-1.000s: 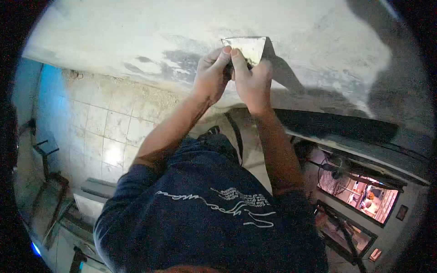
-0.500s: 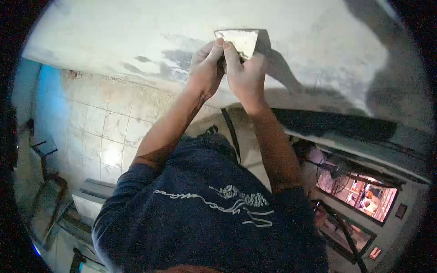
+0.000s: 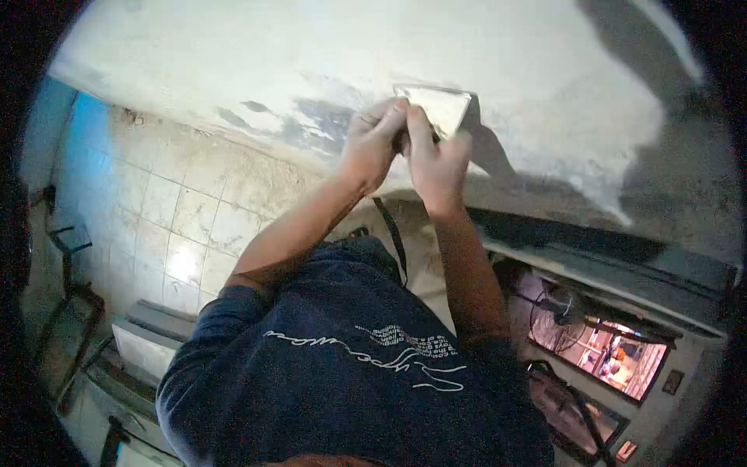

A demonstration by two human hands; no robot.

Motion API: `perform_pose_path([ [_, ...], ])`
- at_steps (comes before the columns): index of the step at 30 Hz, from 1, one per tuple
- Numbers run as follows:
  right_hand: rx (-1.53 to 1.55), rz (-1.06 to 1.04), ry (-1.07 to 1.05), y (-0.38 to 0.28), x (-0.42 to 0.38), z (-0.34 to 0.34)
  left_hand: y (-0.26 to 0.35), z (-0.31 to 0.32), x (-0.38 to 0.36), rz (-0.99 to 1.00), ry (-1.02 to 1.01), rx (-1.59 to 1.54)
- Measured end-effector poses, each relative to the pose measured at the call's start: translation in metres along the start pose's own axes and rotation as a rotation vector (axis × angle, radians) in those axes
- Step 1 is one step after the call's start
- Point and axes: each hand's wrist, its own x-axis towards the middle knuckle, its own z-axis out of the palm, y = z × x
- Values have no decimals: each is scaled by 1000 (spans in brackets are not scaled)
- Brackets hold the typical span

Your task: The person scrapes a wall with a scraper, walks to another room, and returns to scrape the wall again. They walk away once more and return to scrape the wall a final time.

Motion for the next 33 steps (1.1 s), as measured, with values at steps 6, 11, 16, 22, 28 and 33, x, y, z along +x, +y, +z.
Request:
perform_pose_path([
  [6, -20, 123, -11, 5, -11, -12, -11, -3, -5, -97, -29, 38],
  [11, -43, 137, -27, 6, -18, -26, -24, 8, -9, -36, -32, -28],
  [16, -90, 81, -67, -8, -2, -4, -5, 1, 1, 16, 28, -32],
  [22, 58, 111, -55, -9, -1, -10, -20, -6, 4, -31, 33, -11],
  [28, -30, 233, -52, -6, -10, -14, -16, -1, -6, -96, 12, -33],
  [33, -111, 143, -43, 5, -22, -25, -36, 10, -17, -36, 109, -101],
])
